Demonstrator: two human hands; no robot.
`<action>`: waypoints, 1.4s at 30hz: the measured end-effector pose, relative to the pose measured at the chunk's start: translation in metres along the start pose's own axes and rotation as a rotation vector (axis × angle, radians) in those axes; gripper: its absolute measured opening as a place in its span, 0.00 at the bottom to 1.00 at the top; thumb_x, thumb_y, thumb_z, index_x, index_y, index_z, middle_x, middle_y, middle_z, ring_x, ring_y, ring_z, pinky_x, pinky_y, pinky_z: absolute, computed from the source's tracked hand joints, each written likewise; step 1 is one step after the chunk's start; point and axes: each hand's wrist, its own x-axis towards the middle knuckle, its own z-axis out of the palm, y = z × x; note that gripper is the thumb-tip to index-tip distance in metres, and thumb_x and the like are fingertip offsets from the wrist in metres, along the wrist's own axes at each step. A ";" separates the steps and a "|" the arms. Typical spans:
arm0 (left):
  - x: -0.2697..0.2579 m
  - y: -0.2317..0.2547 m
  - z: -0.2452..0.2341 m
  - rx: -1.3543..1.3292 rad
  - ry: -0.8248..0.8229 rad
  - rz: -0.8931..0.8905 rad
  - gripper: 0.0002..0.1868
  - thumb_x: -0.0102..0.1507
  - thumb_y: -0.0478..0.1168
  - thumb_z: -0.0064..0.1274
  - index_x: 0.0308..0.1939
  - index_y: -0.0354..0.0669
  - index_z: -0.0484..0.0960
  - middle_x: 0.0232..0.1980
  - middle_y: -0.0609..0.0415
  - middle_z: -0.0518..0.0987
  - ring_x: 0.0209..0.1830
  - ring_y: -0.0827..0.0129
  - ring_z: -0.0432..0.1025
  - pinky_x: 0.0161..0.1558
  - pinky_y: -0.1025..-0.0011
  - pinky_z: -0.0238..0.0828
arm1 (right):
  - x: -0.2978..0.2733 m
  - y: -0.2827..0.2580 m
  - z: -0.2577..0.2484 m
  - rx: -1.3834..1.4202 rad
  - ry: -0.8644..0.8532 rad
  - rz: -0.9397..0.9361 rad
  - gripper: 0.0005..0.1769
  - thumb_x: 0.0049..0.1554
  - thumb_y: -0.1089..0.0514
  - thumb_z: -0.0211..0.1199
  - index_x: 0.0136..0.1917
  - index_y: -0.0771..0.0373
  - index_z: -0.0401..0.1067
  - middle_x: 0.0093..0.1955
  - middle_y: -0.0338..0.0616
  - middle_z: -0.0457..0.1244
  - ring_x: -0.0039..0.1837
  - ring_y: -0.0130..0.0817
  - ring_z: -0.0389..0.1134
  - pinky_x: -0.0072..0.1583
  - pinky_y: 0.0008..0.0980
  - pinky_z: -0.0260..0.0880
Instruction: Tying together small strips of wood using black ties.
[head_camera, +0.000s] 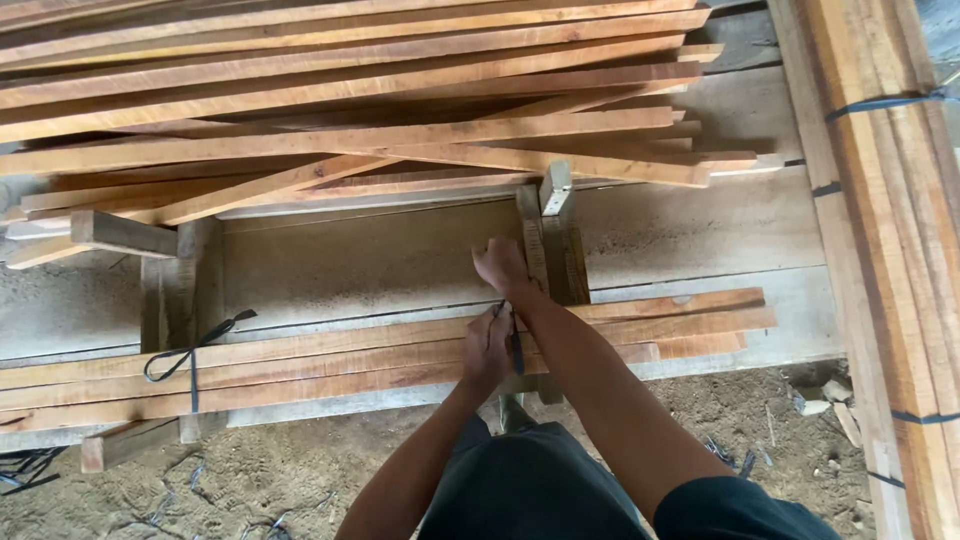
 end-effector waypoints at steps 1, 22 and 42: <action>-0.001 0.001 0.001 -0.001 0.002 -0.008 0.22 0.74 0.44 0.40 0.25 0.43 0.71 0.22 0.51 0.71 0.25 0.66 0.66 0.36 0.65 0.66 | 0.001 0.002 -0.001 -0.002 -0.007 0.004 0.17 0.55 0.52 0.57 0.38 0.70 0.72 0.34 0.58 0.66 0.39 0.46 0.71 0.39 0.45 0.70; -0.004 0.038 0.010 -0.155 0.091 -0.007 0.25 0.77 0.44 0.40 0.23 0.46 0.66 0.24 0.59 0.68 0.33 0.77 0.66 0.40 0.72 0.65 | -0.011 -0.015 -0.019 0.072 0.088 -0.048 0.18 0.57 0.50 0.56 0.31 0.64 0.67 0.27 0.47 0.61 0.31 0.35 0.64 0.34 0.39 0.63; 0.006 0.009 -0.010 0.172 -0.188 -0.122 0.24 0.74 0.52 0.43 0.28 0.42 0.73 0.25 0.44 0.74 0.28 0.59 0.71 0.37 0.61 0.68 | -0.003 -0.016 -0.006 -0.148 0.030 -0.115 0.18 0.54 0.59 0.57 0.41 0.80 0.77 0.39 0.68 0.69 0.48 0.60 0.75 0.41 0.54 0.74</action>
